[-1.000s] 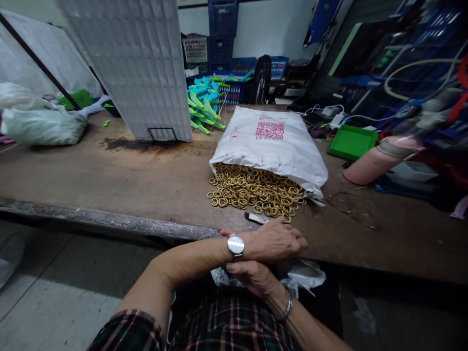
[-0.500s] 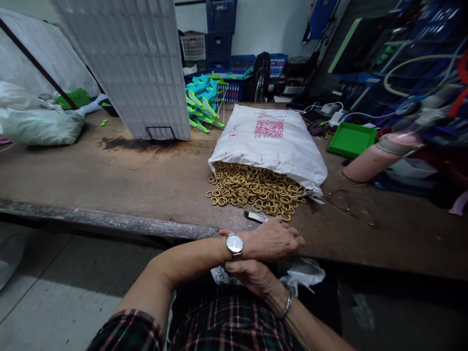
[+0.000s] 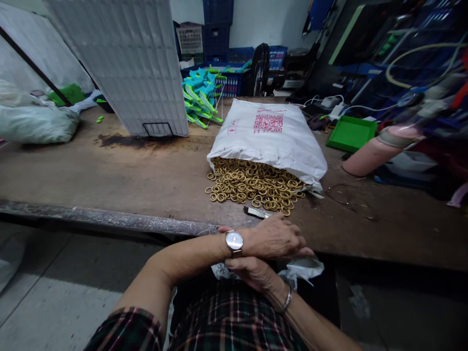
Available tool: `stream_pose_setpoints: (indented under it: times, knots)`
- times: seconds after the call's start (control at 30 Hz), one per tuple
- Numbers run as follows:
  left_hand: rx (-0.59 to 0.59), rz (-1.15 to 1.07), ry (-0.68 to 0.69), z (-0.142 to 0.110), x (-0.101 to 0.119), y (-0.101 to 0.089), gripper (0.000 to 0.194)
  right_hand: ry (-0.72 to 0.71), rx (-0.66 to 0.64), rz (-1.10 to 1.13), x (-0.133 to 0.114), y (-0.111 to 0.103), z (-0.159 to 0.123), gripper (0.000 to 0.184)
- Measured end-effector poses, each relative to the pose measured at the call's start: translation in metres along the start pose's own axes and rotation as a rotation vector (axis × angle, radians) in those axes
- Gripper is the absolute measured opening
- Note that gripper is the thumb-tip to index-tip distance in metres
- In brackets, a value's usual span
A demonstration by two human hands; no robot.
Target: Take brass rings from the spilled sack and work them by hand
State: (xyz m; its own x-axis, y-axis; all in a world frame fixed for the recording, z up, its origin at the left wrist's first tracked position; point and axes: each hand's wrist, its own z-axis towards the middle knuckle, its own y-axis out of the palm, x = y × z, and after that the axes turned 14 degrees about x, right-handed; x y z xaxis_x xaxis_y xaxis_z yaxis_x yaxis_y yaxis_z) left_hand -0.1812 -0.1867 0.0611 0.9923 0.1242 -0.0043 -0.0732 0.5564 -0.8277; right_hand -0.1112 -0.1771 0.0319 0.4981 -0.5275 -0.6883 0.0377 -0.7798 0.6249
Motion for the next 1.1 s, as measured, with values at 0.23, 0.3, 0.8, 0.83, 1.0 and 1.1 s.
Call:
stream_pose_setpoints:
  times: [0.23,0.3,0.8,0.83,1.0,1.1]
  knots:
    - [-0.093,-0.012,-0.016,-0.001,0.001,-0.003,0.029,0.0,-0.008,-0.011,0.001,-0.002,0.0,0.059]
    - [-0.11,-0.023,-0.004,-0.001,0.0,-0.003,0.021,-0.001,-0.009,-0.029,0.001,-0.001,0.0,0.057]
    - [0.4,0.06,-0.644,-0.097,-0.031,-0.011,0.026,-0.794,0.057,-1.297,0.003,-0.051,-0.024,0.036]
    - [0.404,0.099,-0.715,-0.114,-0.037,-0.009,0.029,-0.892,0.112,-1.341,0.002,-0.061,-0.028,0.034]
    - [0.48,0.182,-1.051,-0.166,-0.052,0.0,0.036,-1.244,0.611,-1.253,-0.034,-0.123,-0.039,0.03]
    - [0.492,0.183,-1.097,-0.168,-0.055,0.003,0.036,-1.385,0.956,-1.159,-0.08,-0.163,-0.038,0.031]
